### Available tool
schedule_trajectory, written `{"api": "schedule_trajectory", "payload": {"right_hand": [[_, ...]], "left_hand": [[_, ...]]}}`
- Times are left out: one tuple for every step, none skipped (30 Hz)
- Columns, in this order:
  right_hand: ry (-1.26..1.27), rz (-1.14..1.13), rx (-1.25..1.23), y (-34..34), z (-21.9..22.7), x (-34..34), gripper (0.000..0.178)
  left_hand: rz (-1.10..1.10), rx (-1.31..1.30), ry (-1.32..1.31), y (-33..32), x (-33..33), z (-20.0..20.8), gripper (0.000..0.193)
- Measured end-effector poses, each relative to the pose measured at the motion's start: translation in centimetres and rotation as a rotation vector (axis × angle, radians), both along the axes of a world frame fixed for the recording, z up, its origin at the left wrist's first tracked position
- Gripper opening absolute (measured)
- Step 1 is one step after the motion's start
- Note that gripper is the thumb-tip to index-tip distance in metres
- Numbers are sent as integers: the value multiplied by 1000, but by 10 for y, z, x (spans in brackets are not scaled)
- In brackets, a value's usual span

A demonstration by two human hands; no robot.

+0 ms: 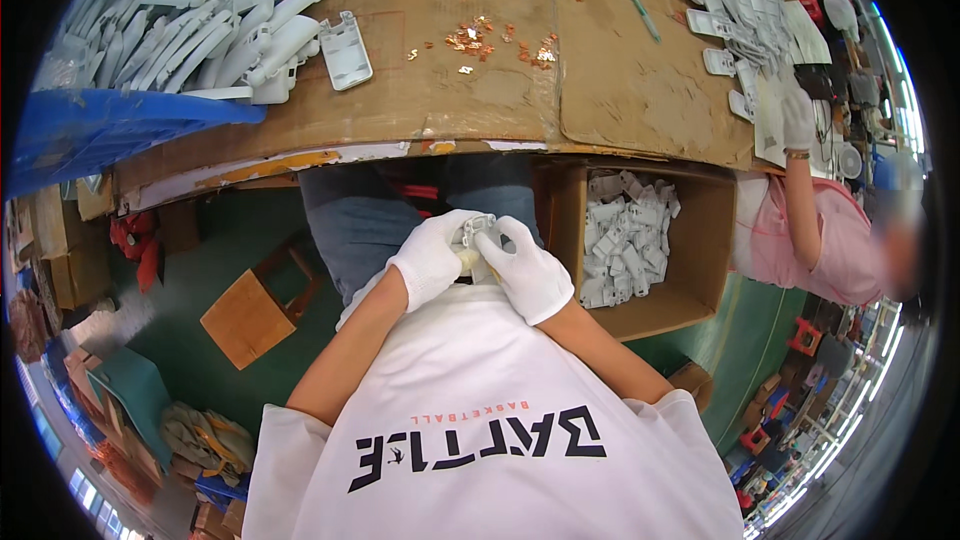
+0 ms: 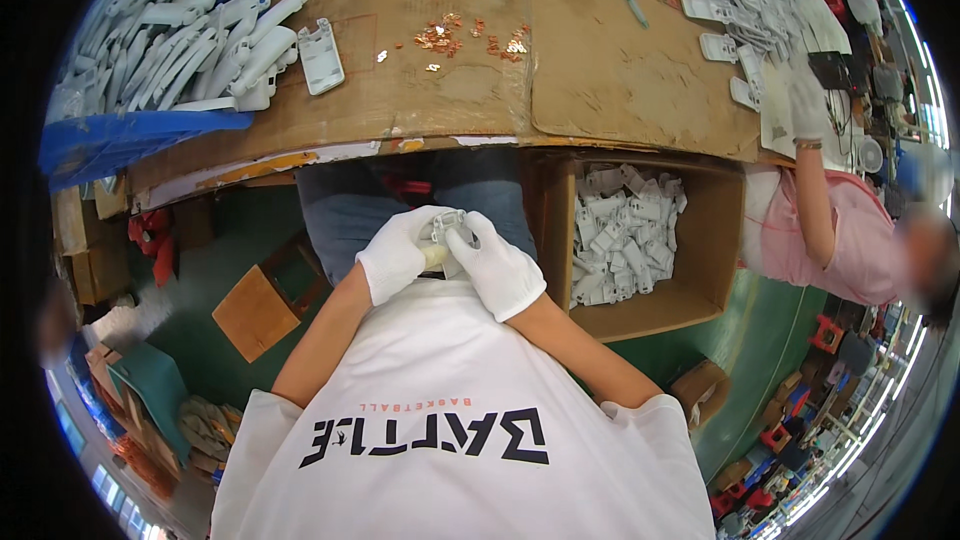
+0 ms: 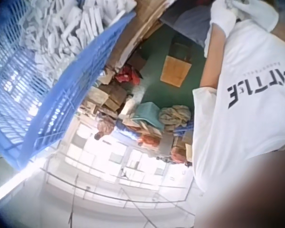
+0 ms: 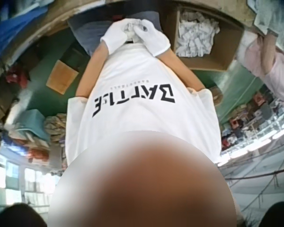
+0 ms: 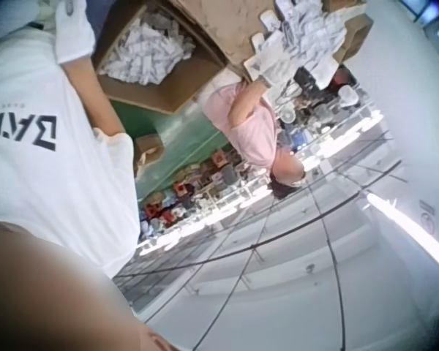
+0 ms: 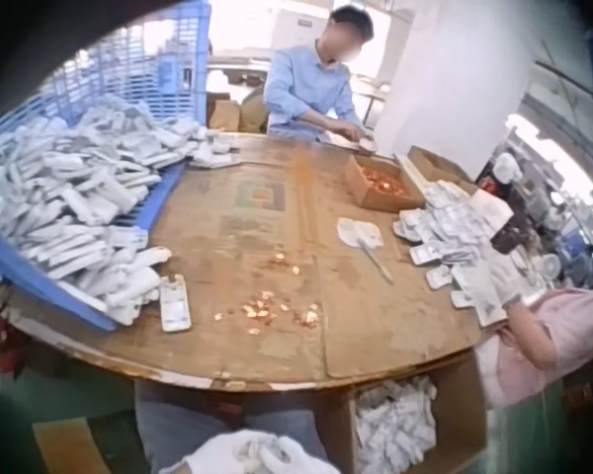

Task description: The person picks up a white plastic housing from a blue bin, places copper contacts into it by hand, and then sets the assembled unit into a cardboard box.

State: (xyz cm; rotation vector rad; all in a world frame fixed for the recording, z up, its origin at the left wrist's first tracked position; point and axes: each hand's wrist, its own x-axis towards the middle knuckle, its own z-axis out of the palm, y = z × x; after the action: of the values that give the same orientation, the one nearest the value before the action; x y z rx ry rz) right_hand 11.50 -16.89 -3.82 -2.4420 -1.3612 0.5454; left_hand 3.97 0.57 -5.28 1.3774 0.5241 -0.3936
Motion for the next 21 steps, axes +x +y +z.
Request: {"api": "schedule_trajectory", "payload": {"right_hand": [[-17,18,68,0,-1,0,43],[-33,36,137,0,-2,-1,43],[-34,40,139,1,-2,-1,43],[-29,58,150,3,-3,0,42],[-25,77,161,5,-3,2,42],[-30,82,168,6,-3,2,42],[-37,93,152,6,-2,3,42],[-41,108,143,8,-3,4,41],[-5,111,105,11,1,6,42],[-15,112,116,12,2,7,42],[-11,116,94,12,3,8,43],[-8,117,72,13,4,10,43],[-10,119,85,15,6,14,44],[-15,107,78,16,12,17,44],[-22,93,71,19,19,21,44],[-164,62,238,20,21,25,43],[-69,-20,386,25,23,36,39],[28,-95,538,30,27,52,36],[-16,-162,619,38,41,79,32],[-61,-235,699,46,56,106,29],[-271,-218,725,45,64,147,27]], "left_hand": [[1,-49,12,1,0,2,45],[3,-97,23,2,0,3,46],[7,-95,22,3,-1,3,46],[35,-132,27,4,-1,1,46],[63,-168,32,4,-1,0,46],[68,-161,26,3,-2,-2,46],[100,-188,23,2,-1,-5,45],[138,-207,20,2,-1,-8,45],[136,-172,-9,1,-1,-11,43],[114,-101,-42,0,0,-14,42],[90,-30,-75,0,1,-15,41],[126,-69,-41,-2,3,-16,40],[110,-60,-45,-3,6,-12,41],[92,-50,-52,-3,11,-7,43],[147,-85,-56,0,16,-2,41],[164,-132,-94,5,27,13,43],[179,-179,-134,11,39,27,46],[237,-274,-220,14,50,36,52],[259,-306,-300,19,60,51,51],[274,-341,-380,25,72,66,51],[336,-230,-451,38,80,78,50]]}}
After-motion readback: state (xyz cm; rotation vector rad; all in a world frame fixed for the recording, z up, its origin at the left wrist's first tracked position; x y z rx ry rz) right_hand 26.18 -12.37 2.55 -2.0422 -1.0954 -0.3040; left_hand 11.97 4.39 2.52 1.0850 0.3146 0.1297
